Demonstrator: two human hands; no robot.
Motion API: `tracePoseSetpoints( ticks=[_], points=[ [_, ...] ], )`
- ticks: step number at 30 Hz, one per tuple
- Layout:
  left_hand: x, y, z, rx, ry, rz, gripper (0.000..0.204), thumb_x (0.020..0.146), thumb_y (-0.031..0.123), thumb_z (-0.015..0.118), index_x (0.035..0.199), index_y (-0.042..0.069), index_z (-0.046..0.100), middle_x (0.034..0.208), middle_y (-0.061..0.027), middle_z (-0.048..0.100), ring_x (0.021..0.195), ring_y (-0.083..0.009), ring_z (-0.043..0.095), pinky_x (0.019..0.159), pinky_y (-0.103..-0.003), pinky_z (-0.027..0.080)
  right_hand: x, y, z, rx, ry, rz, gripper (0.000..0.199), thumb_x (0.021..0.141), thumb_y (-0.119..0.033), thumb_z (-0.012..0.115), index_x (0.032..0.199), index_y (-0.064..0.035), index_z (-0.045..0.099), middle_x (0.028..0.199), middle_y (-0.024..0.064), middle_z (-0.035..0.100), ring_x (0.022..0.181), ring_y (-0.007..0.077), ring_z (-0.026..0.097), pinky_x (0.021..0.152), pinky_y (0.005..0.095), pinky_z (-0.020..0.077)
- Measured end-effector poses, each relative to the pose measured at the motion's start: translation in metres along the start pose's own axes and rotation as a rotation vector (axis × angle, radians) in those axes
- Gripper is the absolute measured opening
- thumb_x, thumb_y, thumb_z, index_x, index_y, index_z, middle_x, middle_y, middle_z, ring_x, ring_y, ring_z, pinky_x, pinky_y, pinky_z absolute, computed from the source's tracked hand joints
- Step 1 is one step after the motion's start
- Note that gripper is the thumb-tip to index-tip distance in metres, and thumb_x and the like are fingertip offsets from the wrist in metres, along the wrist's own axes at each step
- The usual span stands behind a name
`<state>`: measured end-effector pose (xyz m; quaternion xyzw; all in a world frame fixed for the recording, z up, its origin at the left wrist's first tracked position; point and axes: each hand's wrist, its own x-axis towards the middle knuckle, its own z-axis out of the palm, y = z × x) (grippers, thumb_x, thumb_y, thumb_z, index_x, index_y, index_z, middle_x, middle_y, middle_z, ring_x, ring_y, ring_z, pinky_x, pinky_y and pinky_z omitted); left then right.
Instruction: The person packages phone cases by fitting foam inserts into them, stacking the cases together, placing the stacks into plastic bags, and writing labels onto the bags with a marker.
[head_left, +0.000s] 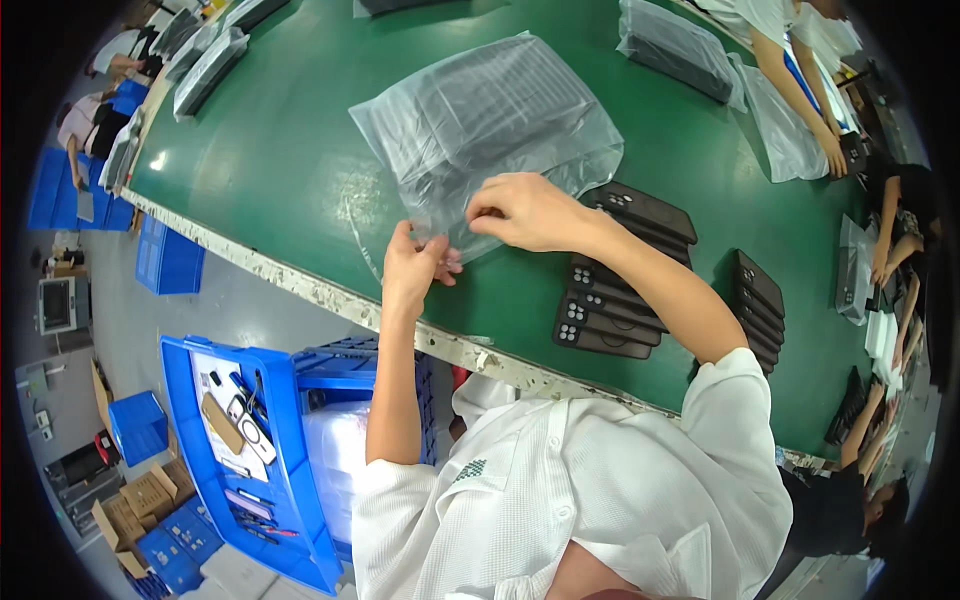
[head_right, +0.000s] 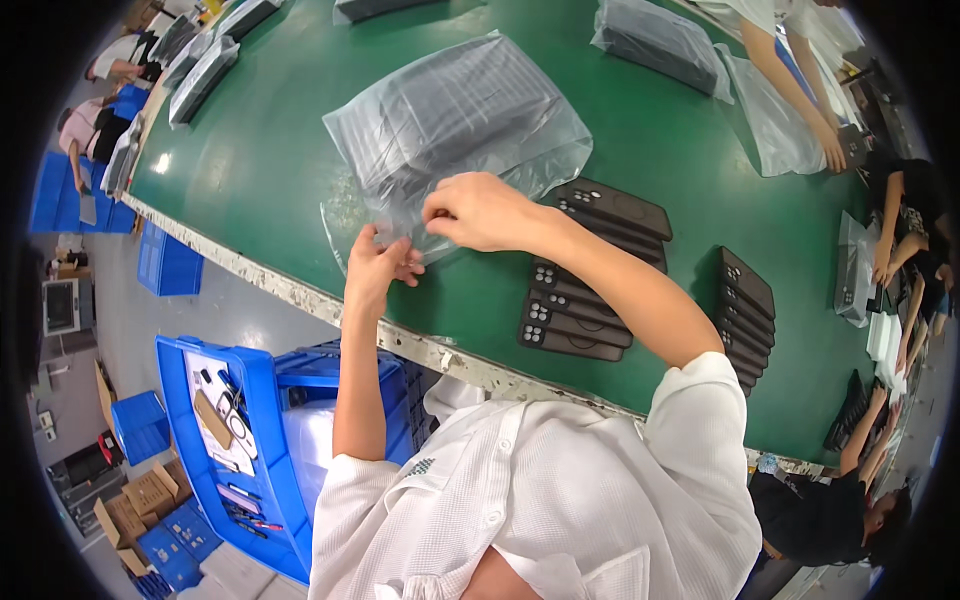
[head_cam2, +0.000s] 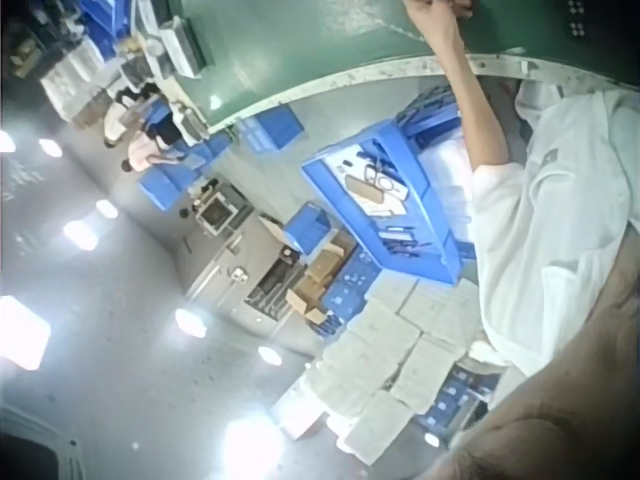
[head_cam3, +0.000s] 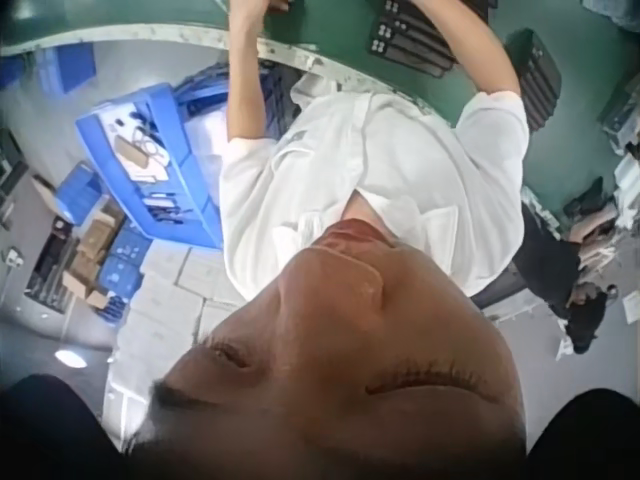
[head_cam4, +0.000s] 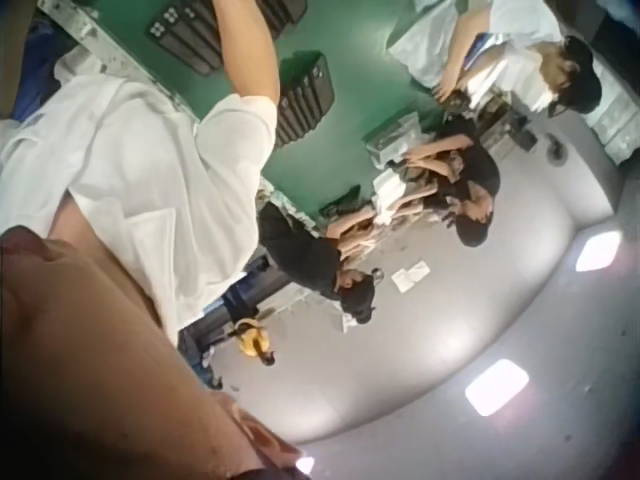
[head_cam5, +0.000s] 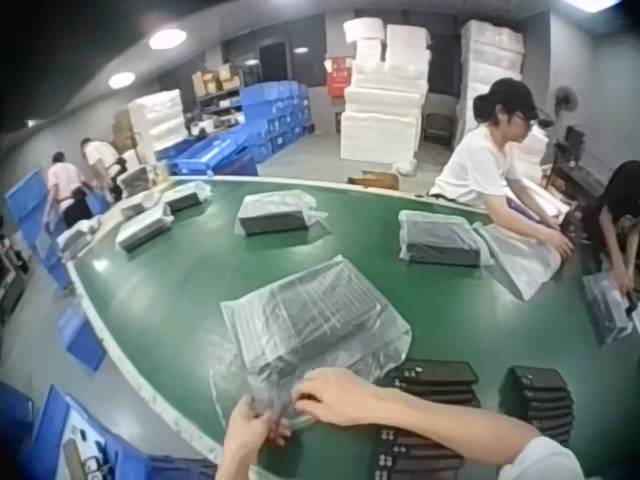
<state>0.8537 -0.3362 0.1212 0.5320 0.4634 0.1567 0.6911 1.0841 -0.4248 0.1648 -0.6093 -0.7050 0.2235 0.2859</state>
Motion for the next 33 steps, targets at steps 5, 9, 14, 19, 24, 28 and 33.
tracePoseSetpoints(
  ticks=[5, 9, 14, 19, 24, 28, 33],
  points=[
    [-0.015, 0.001, -0.003, -0.205, 0.064, 0.026, 0.059, 0.102, 0.005, 0.066, 0.149, -0.014, 0.036, 0.096, -0.0195, 0.076, 0.076, -0.0228, 0.076, 0.059, -0.032, 0.063, 0.02, -0.011, 0.032, 0.148, -0.247, -0.133, 0.02, 0.09, -0.024, 0.079, 0.094, -0.0049, 0.076, 0.094, 0.0108, 0.071, 0.099, 0.0325, 0.067, 0.09, 0.0456, 0.0525],
    [-0.011, -0.004, -0.007, -0.149, 0.036, 0.056, 0.059, 0.103, 0.006, 0.068, 0.15, -0.014, 0.037, 0.098, -0.0197, 0.075, 0.081, -0.0246, 0.077, 0.065, -0.037, 0.065, 0.021, -0.012, 0.041, -0.001, -0.224, -0.289, 0.017, 0.09, -0.019, 0.08, 0.09, -0.0053, 0.071, 0.092, 0.0101, 0.068, 0.1, 0.0312, 0.064, 0.091, 0.0447, 0.0514],
    [-0.014, -0.009, -0.018, -0.226, 0.061, 0.093, 0.061, 0.102, 0.003, 0.067, 0.151, -0.014, 0.035, 0.099, -0.0242, 0.077, 0.08, -0.0267, 0.078, 0.067, -0.036, 0.066, -0.013, -0.012, 0.005, 0.063, -0.197, -0.272, 0.017, 0.093, -0.016, 0.079, 0.091, -0.0044, 0.066, 0.089, 0.0091, 0.063, 0.093, 0.0309, 0.062, 0.083, 0.0441, 0.0504],
    [-0.01, -0.011, -0.016, -0.303, 0.03, 0.129, 0.061, 0.104, 0.003, 0.068, 0.152, -0.014, 0.034, 0.106, -0.0307, 0.076, 0.087, -0.0339, 0.08, 0.072, -0.041, 0.068, -0.028, -0.009, -0.037, -0.041, -0.04, -0.143, 0.015, 0.094, -0.018, 0.078, 0.1, -0.0049, 0.072, 0.095, 0.0094, 0.068, 0.095, 0.0297, 0.064, 0.084, 0.0419, 0.0521],
    [-0.007, -0.009, -0.017, -0.351, 0.075, 0.155, 0.054, 0.105, 0.002, 0.066, 0.149, -0.012, 0.038, 0.105, -0.0265, 0.076, 0.085, -0.0315, 0.08, 0.076, -0.042, 0.069, 0.017, -0.016, 0.036, -0.131, 0.014, -0.399, 0.018, 0.092, -0.02, 0.079, 0.102, -0.0058, 0.074, 0.1, 0.0088, 0.07, 0.099, 0.0312, 0.064, 0.088, 0.0438, 0.053],
    [-0.008, -0.011, -0.017, -0.371, 0.088, 0.183, 0.062, 0.102, -0.001, 0.066, 0.154, -0.01, 0.032, 0.102, -0.0243, 0.076, 0.08, -0.0302, 0.079, 0.074, -0.042, 0.069, 0.027, -0.018, 0.053, -0.232, 0.008, -0.45, 0.017, 0.092, -0.019, 0.075, 0.093, -0.0036, 0.067, 0.093, 0.0131, 0.063, 0.096, 0.0347, 0.062, 0.088, 0.0467, 0.0512],
    [-0.005, -0.021, -0.015, -0.392, 0.143, 0.171, 0.062, 0.103, -0.002, 0.065, 0.156, -0.01, 0.033, 0.097, -0.0235, 0.076, 0.079, -0.0296, 0.079, 0.07, -0.039, 0.068, 0.017, -0.026, 0.04, -0.143, -0.157, -0.439, 0.014, 0.091, -0.011, 0.073, 0.093, -0.0031, 0.062, 0.093, 0.0144, 0.06, 0.095, 0.0363, 0.058, 0.089, 0.0463, 0.0491]
  ],
)
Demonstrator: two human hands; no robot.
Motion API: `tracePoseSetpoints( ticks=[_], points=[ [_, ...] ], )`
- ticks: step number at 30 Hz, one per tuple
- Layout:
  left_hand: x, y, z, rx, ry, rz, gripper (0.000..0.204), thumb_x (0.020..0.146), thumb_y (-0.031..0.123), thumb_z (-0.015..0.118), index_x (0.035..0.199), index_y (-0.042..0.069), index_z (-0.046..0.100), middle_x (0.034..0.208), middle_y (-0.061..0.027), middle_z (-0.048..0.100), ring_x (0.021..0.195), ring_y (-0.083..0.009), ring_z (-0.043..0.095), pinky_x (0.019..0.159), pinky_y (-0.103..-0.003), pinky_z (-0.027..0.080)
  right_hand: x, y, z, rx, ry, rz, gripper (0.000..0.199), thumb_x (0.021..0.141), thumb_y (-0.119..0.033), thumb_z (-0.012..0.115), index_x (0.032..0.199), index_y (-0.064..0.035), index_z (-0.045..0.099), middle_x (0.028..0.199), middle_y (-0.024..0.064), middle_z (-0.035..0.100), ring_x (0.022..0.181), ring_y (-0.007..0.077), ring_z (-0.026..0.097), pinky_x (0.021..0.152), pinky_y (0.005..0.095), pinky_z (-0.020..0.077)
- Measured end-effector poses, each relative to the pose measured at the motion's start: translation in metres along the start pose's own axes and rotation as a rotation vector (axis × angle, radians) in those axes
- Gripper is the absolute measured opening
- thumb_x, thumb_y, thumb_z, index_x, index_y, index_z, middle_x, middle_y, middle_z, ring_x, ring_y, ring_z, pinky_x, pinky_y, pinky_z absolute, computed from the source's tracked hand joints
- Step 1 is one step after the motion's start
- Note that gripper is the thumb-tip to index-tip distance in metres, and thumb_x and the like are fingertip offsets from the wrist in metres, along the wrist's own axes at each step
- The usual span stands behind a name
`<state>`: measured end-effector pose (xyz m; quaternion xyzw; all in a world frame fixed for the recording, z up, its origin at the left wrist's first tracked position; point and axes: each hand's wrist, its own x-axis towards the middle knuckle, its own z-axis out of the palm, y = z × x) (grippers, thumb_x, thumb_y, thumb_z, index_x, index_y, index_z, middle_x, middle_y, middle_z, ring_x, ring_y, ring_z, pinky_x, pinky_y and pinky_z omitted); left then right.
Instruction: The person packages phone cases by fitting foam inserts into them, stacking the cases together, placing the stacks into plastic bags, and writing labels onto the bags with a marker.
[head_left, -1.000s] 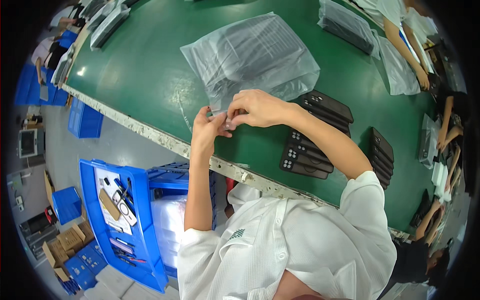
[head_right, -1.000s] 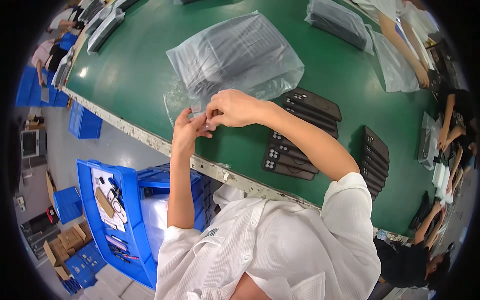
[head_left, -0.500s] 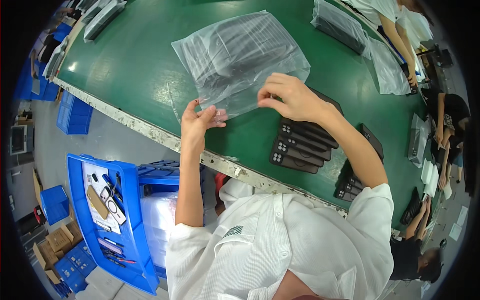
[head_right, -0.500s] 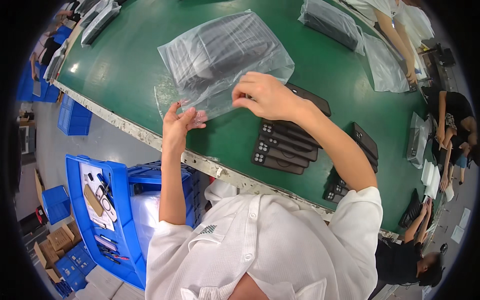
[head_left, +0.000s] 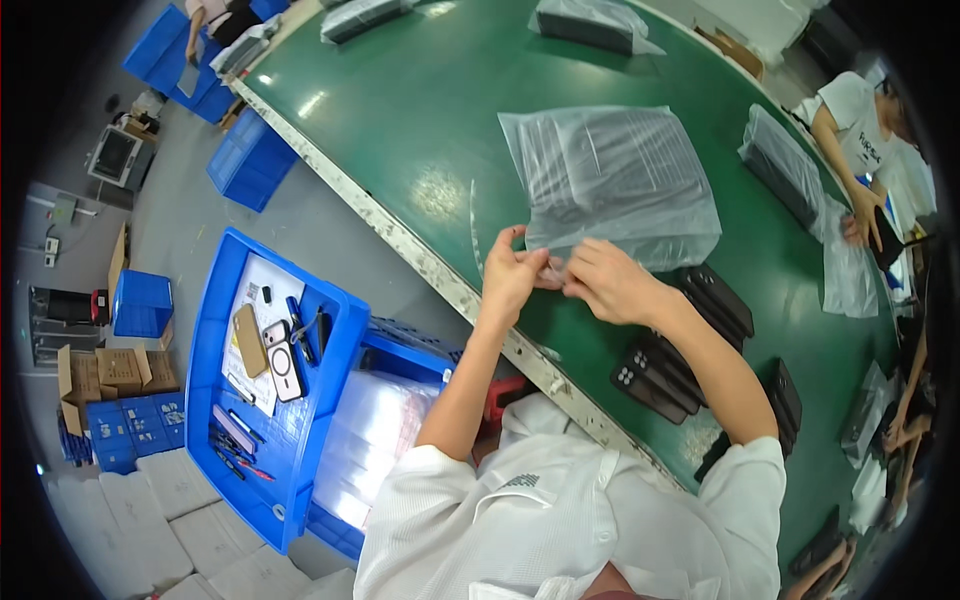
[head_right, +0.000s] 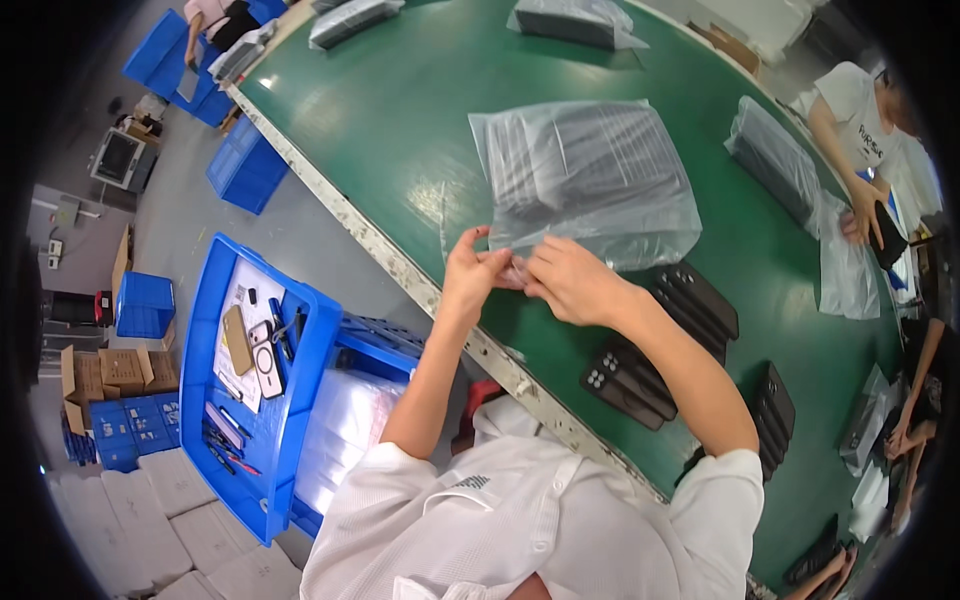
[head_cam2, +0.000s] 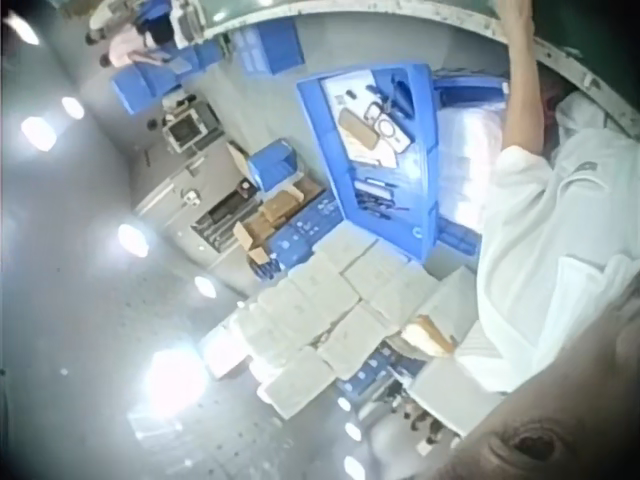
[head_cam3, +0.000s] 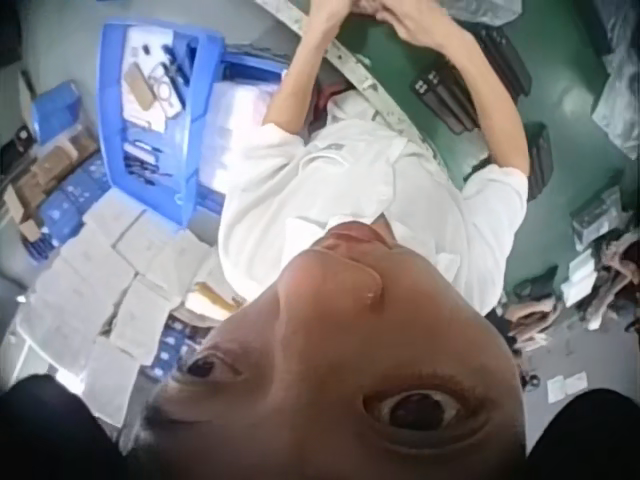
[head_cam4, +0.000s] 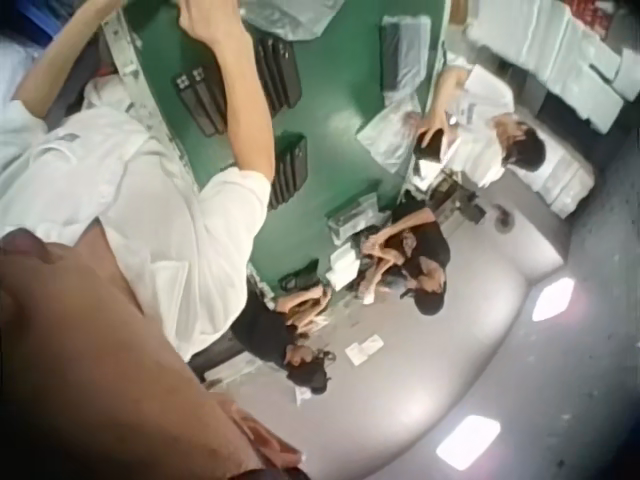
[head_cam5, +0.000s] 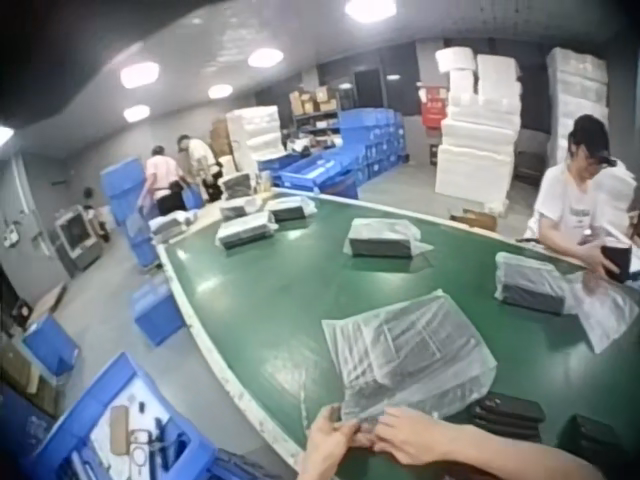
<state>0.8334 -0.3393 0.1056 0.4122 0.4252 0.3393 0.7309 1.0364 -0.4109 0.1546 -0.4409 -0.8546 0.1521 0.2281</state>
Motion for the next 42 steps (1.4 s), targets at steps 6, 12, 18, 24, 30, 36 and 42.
tracePoseSetpoints(
  ticks=[6, 12, 18, 24, 30, 36, 42],
  points=[
    [-0.013, 0.013, -0.026, 0.054, -0.012, -0.046, 0.065, 0.102, -0.002, 0.065, 0.157, -0.011, 0.031, 0.101, -0.0263, 0.076, 0.077, -0.0316, 0.079, 0.065, -0.039, 0.068, -0.15, -0.051, -0.138, -0.085, -0.113, 0.492, 0.011, 0.091, -0.011, 0.071, 0.094, -0.0031, 0.063, 0.094, 0.0172, 0.058, 0.099, 0.0417, 0.059, 0.094, 0.0503, 0.0501],
    [-0.006, 0.023, -0.036, 0.157, -0.096, -0.088, 0.072, 0.103, 0.006, 0.069, 0.161, -0.008, 0.028, 0.103, -0.0265, 0.077, 0.078, -0.0314, 0.079, 0.064, -0.038, 0.067, -0.512, -0.198, -0.226, -0.621, -0.424, 1.44, 0.021, 0.084, -0.015, 0.08, 0.088, 0.0014, 0.068, 0.095, 0.026, 0.064, 0.102, 0.049, 0.062, 0.095, 0.0544, 0.0507],
    [0.001, 0.029, -0.071, 0.681, 0.057, 0.202, 0.053, 0.11, 0.016, 0.063, 0.155, -0.005, 0.046, 0.108, -0.0222, 0.079, 0.08, -0.0258, 0.078, 0.067, -0.036, 0.063, -0.452, -0.142, -0.231, -0.785, -0.224, 1.2, 0.04, 0.093, -0.023, 0.076, 0.121, 0.0036, 0.065, 0.114, 0.0279, 0.068, 0.116, 0.0486, 0.062, 0.1, 0.0545, 0.0503],
    [0.009, 0.04, -0.047, 1.631, -0.127, 1.066, 0.068, 0.095, 0.0, 0.065, 0.161, 0.006, 0.048, 0.17, -0.0176, 0.043, 0.155, -0.031, 0.044, 0.127, -0.048, 0.037, -0.24, 0.066, -0.193, -0.889, -0.028, 0.59, 0.08, 0.087, -0.009, 0.076, 0.161, -0.0044, 0.043, 0.162, 0.0162, 0.049, 0.149, 0.036, 0.047, 0.121, 0.0491, 0.041],
    [0.038, 0.051, -0.039, 1.741, -0.503, 1.281, 0.05, 0.096, 0.005, 0.07, 0.146, 0.006, 0.063, 0.154, -0.0123, 0.061, 0.142, -0.0323, 0.058, 0.117, -0.046, 0.048, -0.111, 0.142, -0.13, -0.86, -0.224, -0.097, 0.074, 0.091, 0.0, 0.063, 0.162, -0.0123, 0.044, 0.174, 0.0088, 0.037, 0.162, 0.0289, 0.032, 0.133, 0.0486, 0.0309],
    [0.06, 0.057, -0.04, 1.224, -0.287, 0.814, 0.029, 0.106, 0.02, 0.066, 0.13, 0.004, 0.073, 0.126, -0.0188, 0.076, 0.114, -0.0388, 0.073, 0.1, -0.044, 0.058, -0.108, 0.158, -0.105, -0.51, 0.007, -0.059, 0.044, 0.09, -0.004, 0.068, 0.134, -0.0037, 0.068, 0.158, 0.0099, 0.056, 0.154, 0.0294, 0.046, 0.124, 0.0465, 0.0416],
    [0.052, 0.062, -0.038, 1.093, -0.181, 0.675, 0.029, 0.112, 0.023, 0.06, 0.127, 0.003, 0.074, 0.119, -0.0204, 0.078, 0.109, -0.0411, 0.074, 0.095, -0.044, 0.058, -0.11, 0.139, -0.097, -0.487, 0.126, -0.066, 0.033, 0.093, -0.015, 0.077, 0.125, -0.0115, 0.071, 0.142, 0.0033, 0.067, 0.132, 0.0226, 0.061, 0.106, 0.0411, 0.0488]
  ],
)
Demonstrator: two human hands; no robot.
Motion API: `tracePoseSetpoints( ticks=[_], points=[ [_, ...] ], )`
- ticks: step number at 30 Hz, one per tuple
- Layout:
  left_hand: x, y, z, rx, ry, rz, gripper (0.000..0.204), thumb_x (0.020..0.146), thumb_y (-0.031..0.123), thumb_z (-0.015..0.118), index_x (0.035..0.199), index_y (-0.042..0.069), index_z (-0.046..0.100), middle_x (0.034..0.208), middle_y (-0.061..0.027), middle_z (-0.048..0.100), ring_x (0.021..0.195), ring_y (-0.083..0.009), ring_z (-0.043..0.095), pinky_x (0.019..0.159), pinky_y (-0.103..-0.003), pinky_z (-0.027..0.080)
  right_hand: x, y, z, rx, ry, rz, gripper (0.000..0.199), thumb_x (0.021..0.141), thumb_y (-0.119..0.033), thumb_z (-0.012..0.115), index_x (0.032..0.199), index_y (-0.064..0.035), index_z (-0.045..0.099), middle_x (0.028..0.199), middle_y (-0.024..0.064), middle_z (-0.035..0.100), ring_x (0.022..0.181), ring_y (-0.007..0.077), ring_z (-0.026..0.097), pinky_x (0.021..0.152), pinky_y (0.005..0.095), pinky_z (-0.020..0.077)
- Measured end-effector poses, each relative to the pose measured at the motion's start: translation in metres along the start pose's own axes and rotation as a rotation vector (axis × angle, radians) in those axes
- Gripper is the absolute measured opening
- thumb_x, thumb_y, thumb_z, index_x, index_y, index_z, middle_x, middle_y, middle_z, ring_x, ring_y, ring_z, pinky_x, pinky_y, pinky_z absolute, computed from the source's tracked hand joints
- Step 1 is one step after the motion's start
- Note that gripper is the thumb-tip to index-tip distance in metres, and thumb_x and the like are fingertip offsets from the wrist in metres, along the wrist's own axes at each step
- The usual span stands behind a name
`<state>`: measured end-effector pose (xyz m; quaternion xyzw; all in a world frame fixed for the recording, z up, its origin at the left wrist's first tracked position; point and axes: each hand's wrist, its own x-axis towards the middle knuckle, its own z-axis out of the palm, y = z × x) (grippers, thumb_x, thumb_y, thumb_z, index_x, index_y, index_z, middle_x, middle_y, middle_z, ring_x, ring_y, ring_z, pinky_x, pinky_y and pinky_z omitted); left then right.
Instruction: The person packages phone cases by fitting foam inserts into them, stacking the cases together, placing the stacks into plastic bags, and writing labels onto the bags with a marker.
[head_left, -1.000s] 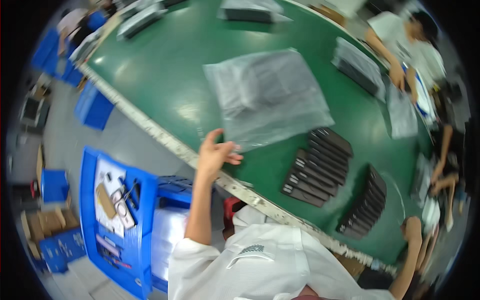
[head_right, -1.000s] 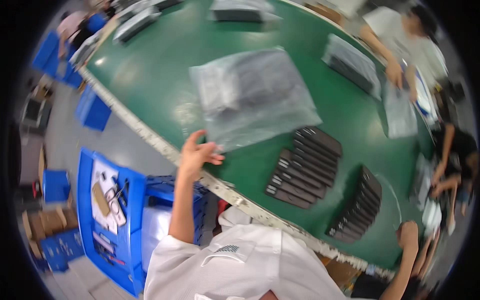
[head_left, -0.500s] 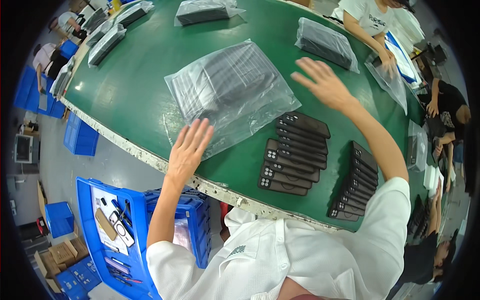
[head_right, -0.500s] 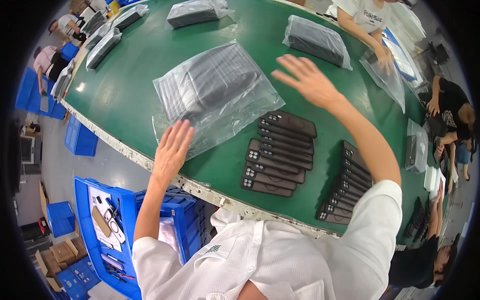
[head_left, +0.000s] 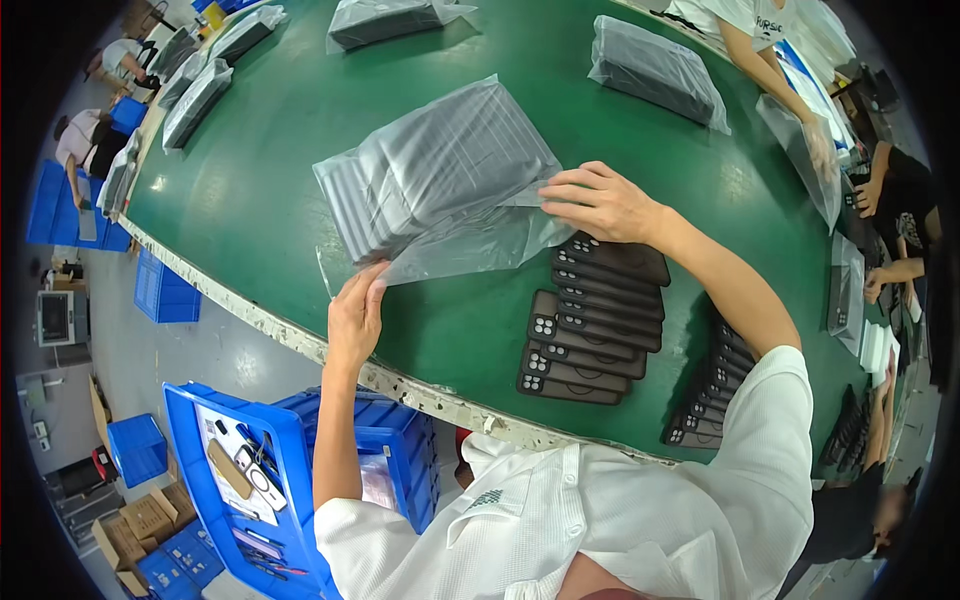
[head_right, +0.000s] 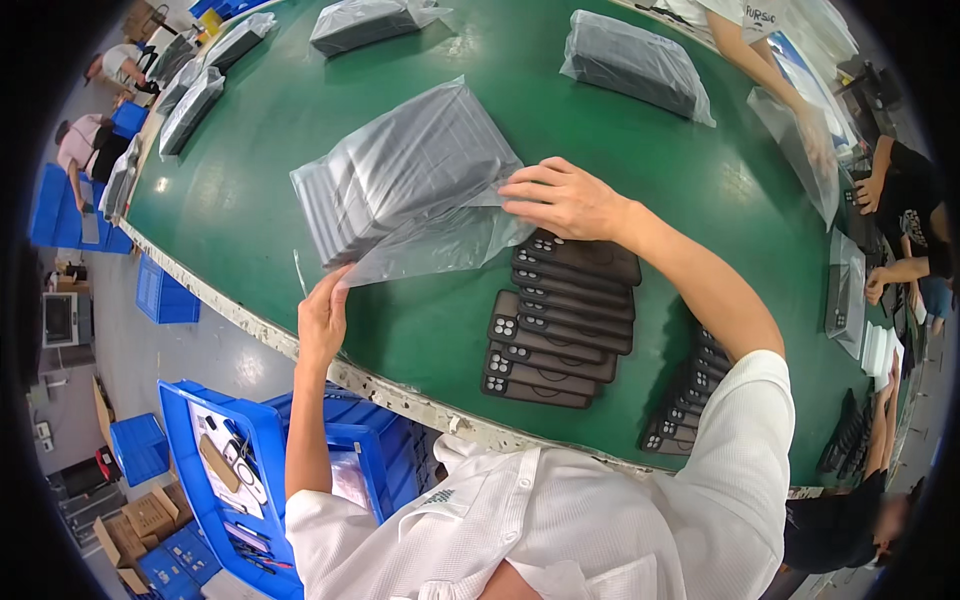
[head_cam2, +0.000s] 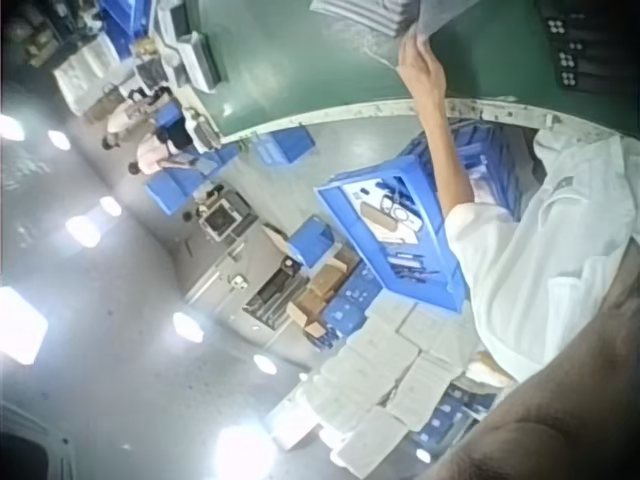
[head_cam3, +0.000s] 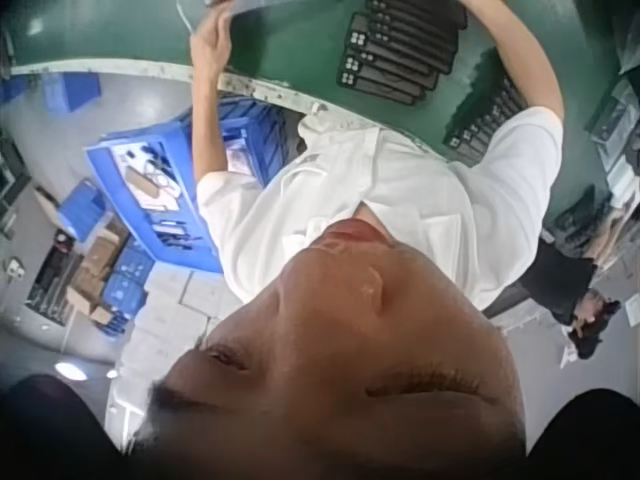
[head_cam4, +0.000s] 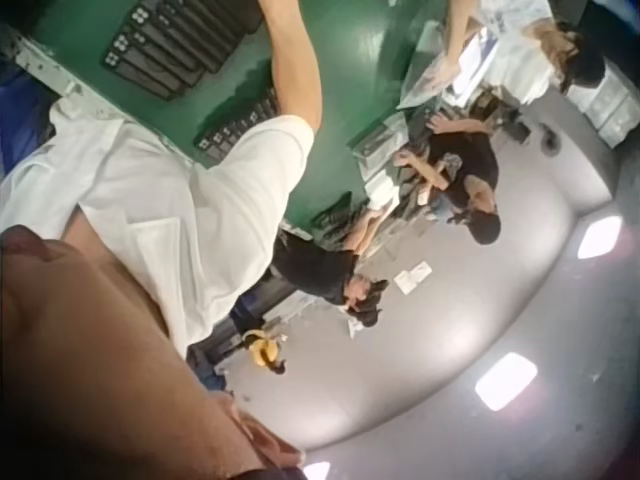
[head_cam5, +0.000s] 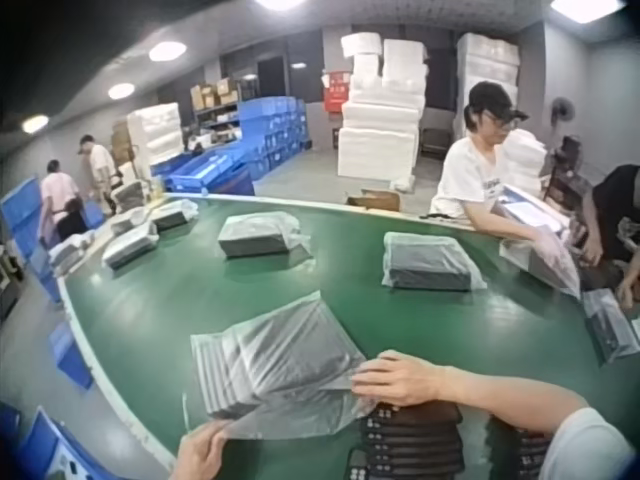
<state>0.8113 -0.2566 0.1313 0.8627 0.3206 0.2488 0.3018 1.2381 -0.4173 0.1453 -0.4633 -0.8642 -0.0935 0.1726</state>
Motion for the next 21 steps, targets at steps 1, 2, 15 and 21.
tracePoseSetpoints(
  ticks=[1, 2, 15, 21],
  points=[
    [0.001, 0.001, 0.001, -0.024, 0.007, -0.017, 0.029, 0.112, 0.023, 0.06, 0.126, 0.003, 0.075, 0.119, -0.0202, 0.078, 0.108, -0.0396, 0.075, 0.094, -0.042, 0.058, 0.001, 0.004, 0.002, -0.003, 0.003, 0.009, 0.033, 0.093, -0.015, 0.077, 0.125, -0.0115, 0.071, 0.142, 0.0033, 0.067, 0.132, 0.0226, 0.061, 0.106, 0.0411, 0.0488],
    [0.001, 0.002, 0.001, -0.047, 0.013, -0.033, 0.028, 0.112, 0.022, 0.06, 0.126, 0.002, 0.075, 0.119, -0.02, 0.078, 0.108, -0.038, 0.075, 0.094, -0.041, 0.058, 0.002, 0.006, 0.004, 0.09, -0.02, 0.009, 0.027, 0.095, -0.015, 0.076, 0.121, -0.0093, 0.073, 0.132, 0.0041, 0.071, 0.123, 0.0231, 0.066, 0.1, 0.0394, 0.0522],
    [0.007, 0.004, -0.003, -0.121, 0.427, -0.084, 0.02, 0.102, 0.017, 0.077, 0.095, -0.001, 0.076, 0.112, -0.0087, 0.069, 0.094, -0.0197, 0.065, 0.08, -0.031, 0.05, 0.006, -0.004, 0.011, 0.439, 0.402, 0.528, 0.022, 0.108, -0.016, 0.062, 0.101, 0.0005, 0.074, 0.097, 0.0096, 0.071, 0.082, 0.0233, 0.068, 0.076, 0.0358, 0.055],
    [0.03, -0.017, 0.002, -0.246, 0.493, -0.206, 0.033, 0.109, 0.028, 0.071, 0.097, -0.003, 0.075, 0.093, -0.0005, 0.071, 0.082, -0.0085, 0.054, 0.072, -0.025, 0.043, 0.033, 0.003, 0.018, 0.587, 0.408, 0.774, 0.03, 0.109, -0.024, 0.061, 0.093, -0.0005, 0.071, 0.083, 0.0073, 0.065, 0.076, 0.0182, 0.063, 0.069, 0.0339, 0.0501]
  ],
)
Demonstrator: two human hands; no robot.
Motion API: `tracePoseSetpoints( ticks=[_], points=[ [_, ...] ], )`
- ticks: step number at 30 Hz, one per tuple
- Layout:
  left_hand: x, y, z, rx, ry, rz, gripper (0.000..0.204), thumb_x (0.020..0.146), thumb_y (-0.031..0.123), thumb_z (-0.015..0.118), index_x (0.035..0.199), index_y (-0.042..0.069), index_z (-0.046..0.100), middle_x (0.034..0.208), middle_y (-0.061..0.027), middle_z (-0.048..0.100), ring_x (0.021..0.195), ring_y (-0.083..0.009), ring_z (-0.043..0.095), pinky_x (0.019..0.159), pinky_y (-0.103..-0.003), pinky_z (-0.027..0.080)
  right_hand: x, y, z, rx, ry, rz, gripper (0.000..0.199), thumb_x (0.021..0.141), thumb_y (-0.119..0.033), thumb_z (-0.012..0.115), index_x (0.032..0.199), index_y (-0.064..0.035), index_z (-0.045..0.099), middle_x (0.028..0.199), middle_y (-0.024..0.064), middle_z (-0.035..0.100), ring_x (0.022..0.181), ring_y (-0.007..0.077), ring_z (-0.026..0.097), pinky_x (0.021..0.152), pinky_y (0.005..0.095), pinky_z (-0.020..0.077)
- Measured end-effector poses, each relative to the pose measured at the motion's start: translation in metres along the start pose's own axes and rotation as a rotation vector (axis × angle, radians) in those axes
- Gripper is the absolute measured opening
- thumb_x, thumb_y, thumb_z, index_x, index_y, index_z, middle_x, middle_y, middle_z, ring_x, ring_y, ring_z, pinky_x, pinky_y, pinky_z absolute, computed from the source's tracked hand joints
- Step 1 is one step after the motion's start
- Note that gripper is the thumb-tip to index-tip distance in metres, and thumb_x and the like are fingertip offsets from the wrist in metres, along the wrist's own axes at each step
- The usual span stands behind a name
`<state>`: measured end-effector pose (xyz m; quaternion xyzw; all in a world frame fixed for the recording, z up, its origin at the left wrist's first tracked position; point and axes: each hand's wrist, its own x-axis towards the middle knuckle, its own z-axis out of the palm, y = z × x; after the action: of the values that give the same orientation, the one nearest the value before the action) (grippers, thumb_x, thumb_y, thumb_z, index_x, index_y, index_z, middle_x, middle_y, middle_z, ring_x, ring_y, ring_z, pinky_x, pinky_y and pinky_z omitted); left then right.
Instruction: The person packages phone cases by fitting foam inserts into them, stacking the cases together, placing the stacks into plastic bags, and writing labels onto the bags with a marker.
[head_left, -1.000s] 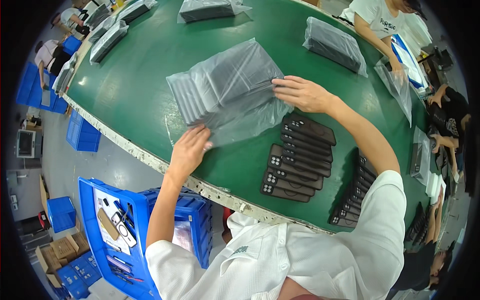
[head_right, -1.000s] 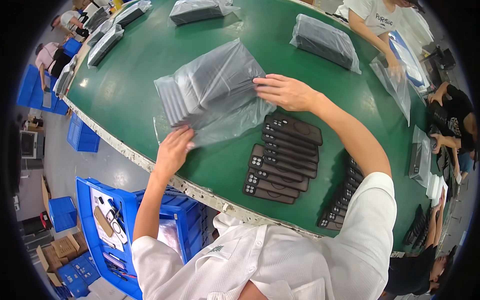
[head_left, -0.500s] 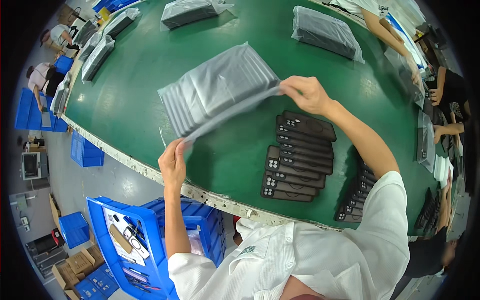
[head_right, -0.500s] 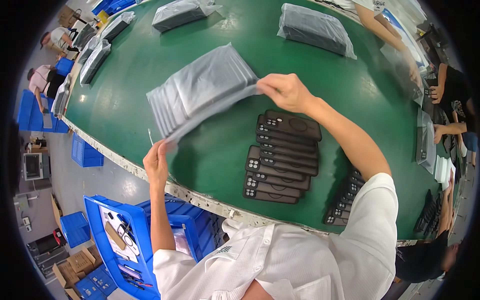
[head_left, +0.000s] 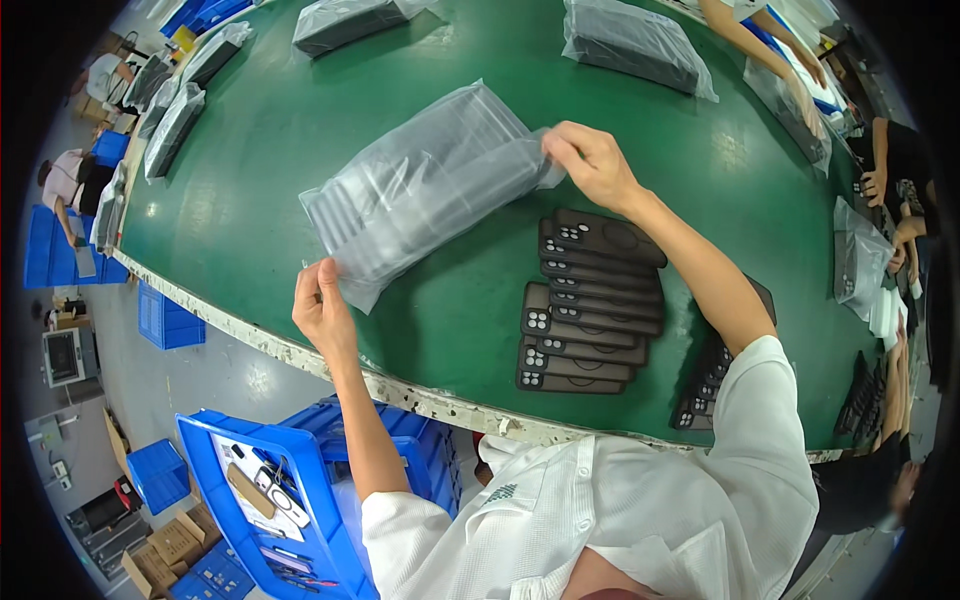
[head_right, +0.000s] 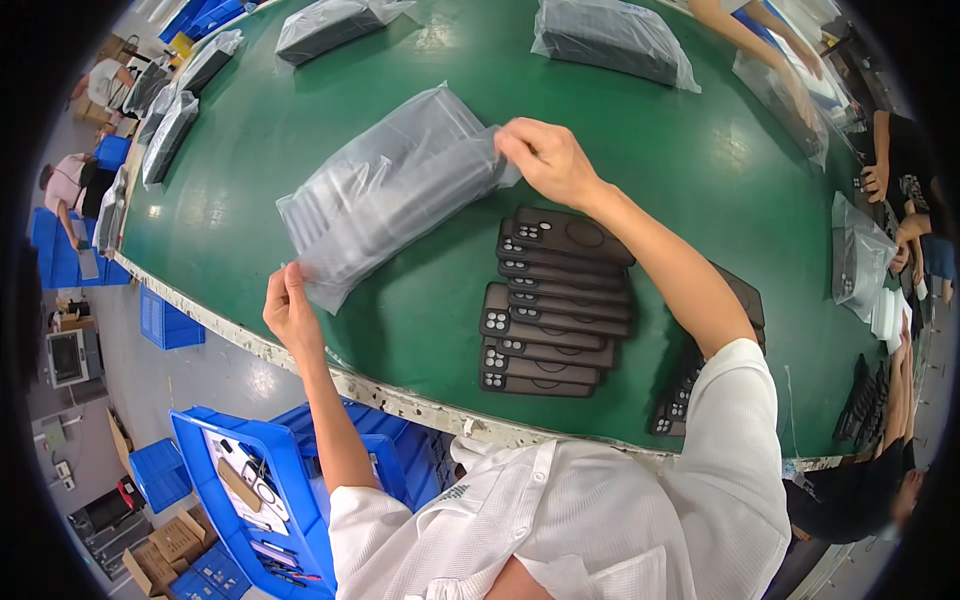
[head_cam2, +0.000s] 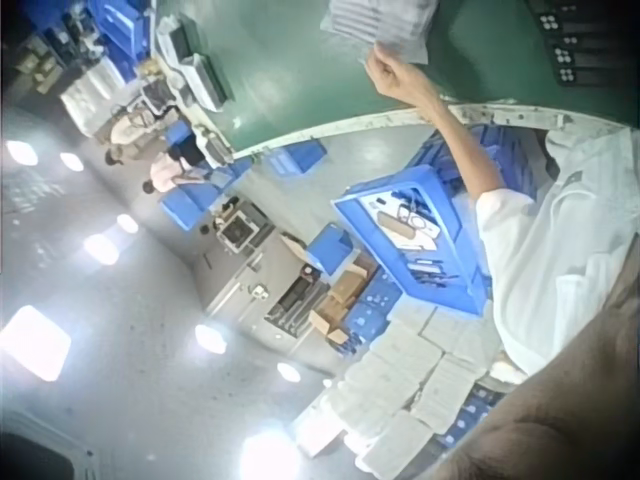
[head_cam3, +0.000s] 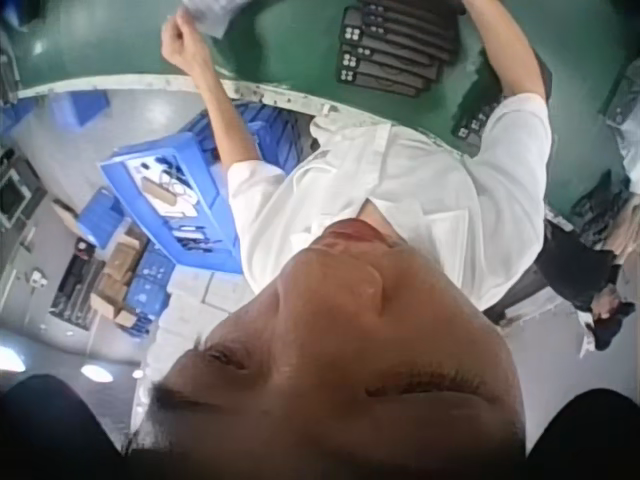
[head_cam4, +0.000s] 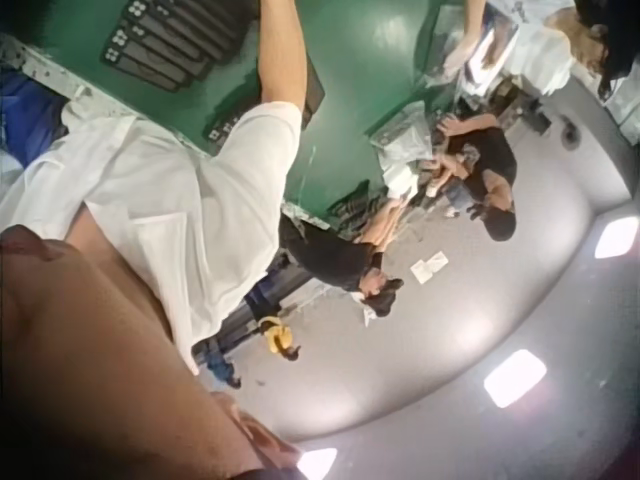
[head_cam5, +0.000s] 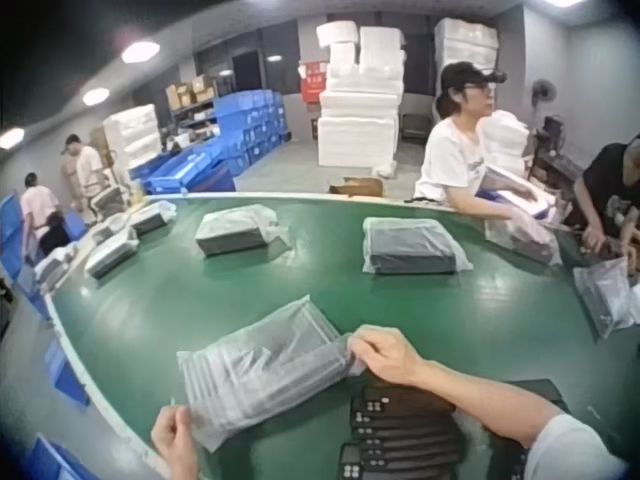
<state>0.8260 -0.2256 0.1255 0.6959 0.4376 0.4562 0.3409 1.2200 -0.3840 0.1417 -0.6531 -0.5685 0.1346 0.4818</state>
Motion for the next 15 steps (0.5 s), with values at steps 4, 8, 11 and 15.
tracePoseSetpoints(
  ticks=[4, 8, 11, 15],
  points=[
    [0.009, 0.0, 0.012, -0.028, 0.061, -0.15, 0.037, 0.107, 0.03, 0.073, 0.092, -0.003, 0.072, 0.088, -0.0007, 0.066, 0.082, -0.0111, 0.055, 0.074, -0.027, 0.045, 0.017, 0.012, 0.01, 0.128, -0.041, 0.377, 0.039, 0.109, -0.035, 0.062, 0.089, -0.0018, 0.069, 0.07, 0.003, 0.058, 0.067, 0.0115, 0.055, 0.06, 0.0326, 0.0451],
    [0.019, -0.021, 0.021, -0.099, 0.144, -0.292, 0.036, 0.105, 0.029, 0.076, 0.089, -0.003, 0.071, 0.089, -0.0022, 0.068, 0.08, -0.0126, 0.055, 0.075, -0.029, 0.047, 0.036, 0.016, 0.025, 0.322, -0.141, 0.607, 0.04, 0.107, -0.038, 0.064, 0.088, -0.0038, 0.07, 0.07, -0.0017, 0.056, 0.062, 0.0099, 0.05, 0.057, 0.0313, 0.0431],
    [0.021, -0.02, 0.033, 0.182, 0.286, -0.207, 0.029, 0.097, 0.024, 0.082, 0.091, -0.003, 0.072, 0.09, -0.006, 0.068, 0.078, -0.0167, 0.058, 0.076, -0.036, 0.051, 0.044, 0.007, 0.039, 0.495, -0.01, 0.713, 0.037, 0.105, -0.037, 0.065, 0.087, -0.006, 0.07, 0.069, -0.0052, 0.054, 0.059, 0.0082, 0.047, 0.055, 0.0293, 0.0395],
    [0.023, -0.027, 0.032, -0.268, 0.251, -0.374, 0.02, 0.101, 0.016, 0.079, 0.093, -0.001, 0.071, 0.097, -0.0062, 0.07, 0.085, -0.0149, 0.063, 0.079, -0.031, 0.053, 0.05, 0.018, 0.042, 0.497, -0.018, 0.71, 0.034, 0.102, -0.036, 0.064, 0.084, -0.0077, 0.07, 0.071, -0.0066, 0.052, 0.059, 0.0062, 0.041, 0.053, 0.0286, 0.0296]
  ],
)
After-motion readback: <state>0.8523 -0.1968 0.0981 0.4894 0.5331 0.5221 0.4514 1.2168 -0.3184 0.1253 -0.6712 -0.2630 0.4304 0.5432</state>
